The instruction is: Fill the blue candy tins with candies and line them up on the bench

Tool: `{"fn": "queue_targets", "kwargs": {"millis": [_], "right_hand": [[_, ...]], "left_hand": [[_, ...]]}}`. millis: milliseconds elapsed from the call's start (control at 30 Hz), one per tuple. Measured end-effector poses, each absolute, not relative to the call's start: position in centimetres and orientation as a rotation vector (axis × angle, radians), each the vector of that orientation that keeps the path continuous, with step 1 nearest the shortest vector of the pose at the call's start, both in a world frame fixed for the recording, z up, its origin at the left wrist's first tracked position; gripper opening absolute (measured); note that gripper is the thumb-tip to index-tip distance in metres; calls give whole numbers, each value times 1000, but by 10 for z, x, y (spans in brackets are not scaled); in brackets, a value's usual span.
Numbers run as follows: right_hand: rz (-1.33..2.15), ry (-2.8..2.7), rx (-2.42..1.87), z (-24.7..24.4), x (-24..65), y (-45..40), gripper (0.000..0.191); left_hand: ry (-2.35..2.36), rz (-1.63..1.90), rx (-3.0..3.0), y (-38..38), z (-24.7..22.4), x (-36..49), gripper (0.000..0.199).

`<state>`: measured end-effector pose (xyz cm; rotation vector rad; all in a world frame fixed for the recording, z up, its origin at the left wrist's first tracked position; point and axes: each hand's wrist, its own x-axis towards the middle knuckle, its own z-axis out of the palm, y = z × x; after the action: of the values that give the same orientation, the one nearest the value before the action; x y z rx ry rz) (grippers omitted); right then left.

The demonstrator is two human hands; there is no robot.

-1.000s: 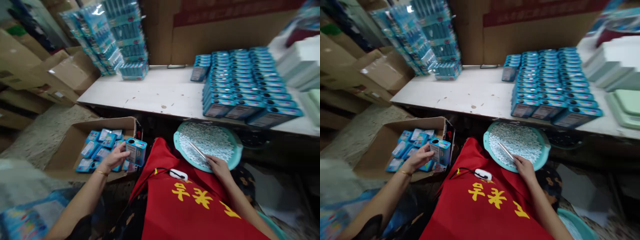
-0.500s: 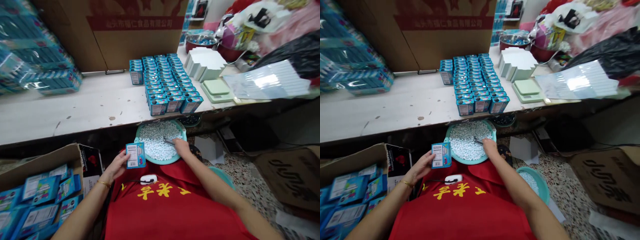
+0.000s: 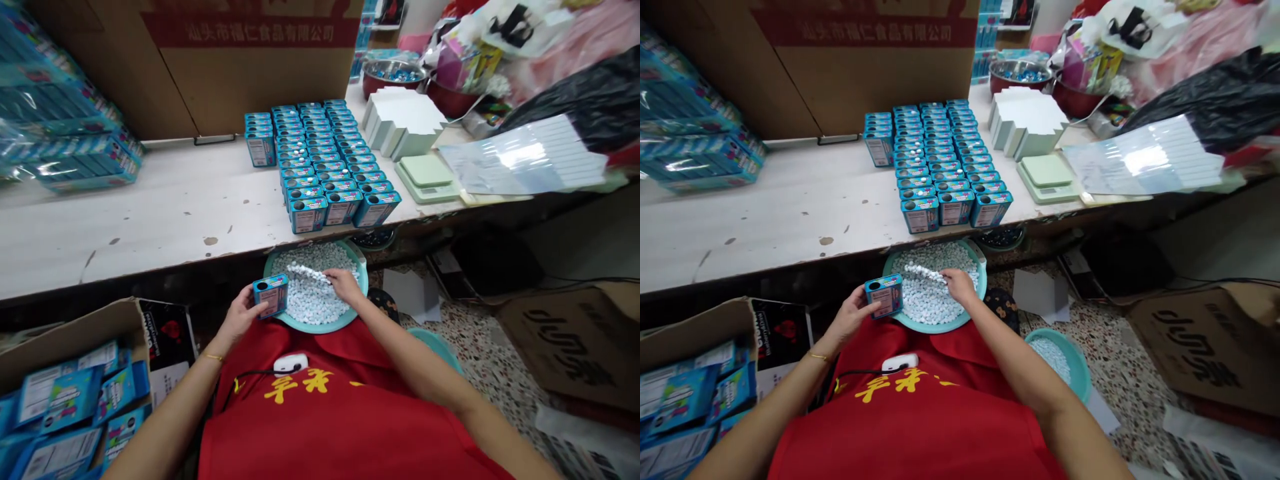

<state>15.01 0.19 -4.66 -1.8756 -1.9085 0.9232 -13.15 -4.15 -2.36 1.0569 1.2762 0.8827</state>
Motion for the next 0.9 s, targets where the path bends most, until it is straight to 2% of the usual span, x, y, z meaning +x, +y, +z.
{"fn": "queue_targets", "kwargs": {"millis": [267, 400, 533, 767, 900], "right_hand": [[884, -2177, -1649, 47, 168, 5, 30], [655, -2518, -1820, 84, 158, 3, 35], [391, -2812, -1880, 114, 141, -3, 30], [214, -2901, -1772, 137, 119, -9, 30], [260, -2824, -1889, 120, 154, -10, 30]], "left_hand": [[1326, 854, 1440, -16, -19, -90, 53], [1347, 807, 1609, -17, -17, -77, 47], [1345, 798, 1757, -22, -24, -71, 45], [1343, 815, 1807, -23, -29, -68, 42], [1385, 866, 1678, -24, -26, -80, 41]]}}
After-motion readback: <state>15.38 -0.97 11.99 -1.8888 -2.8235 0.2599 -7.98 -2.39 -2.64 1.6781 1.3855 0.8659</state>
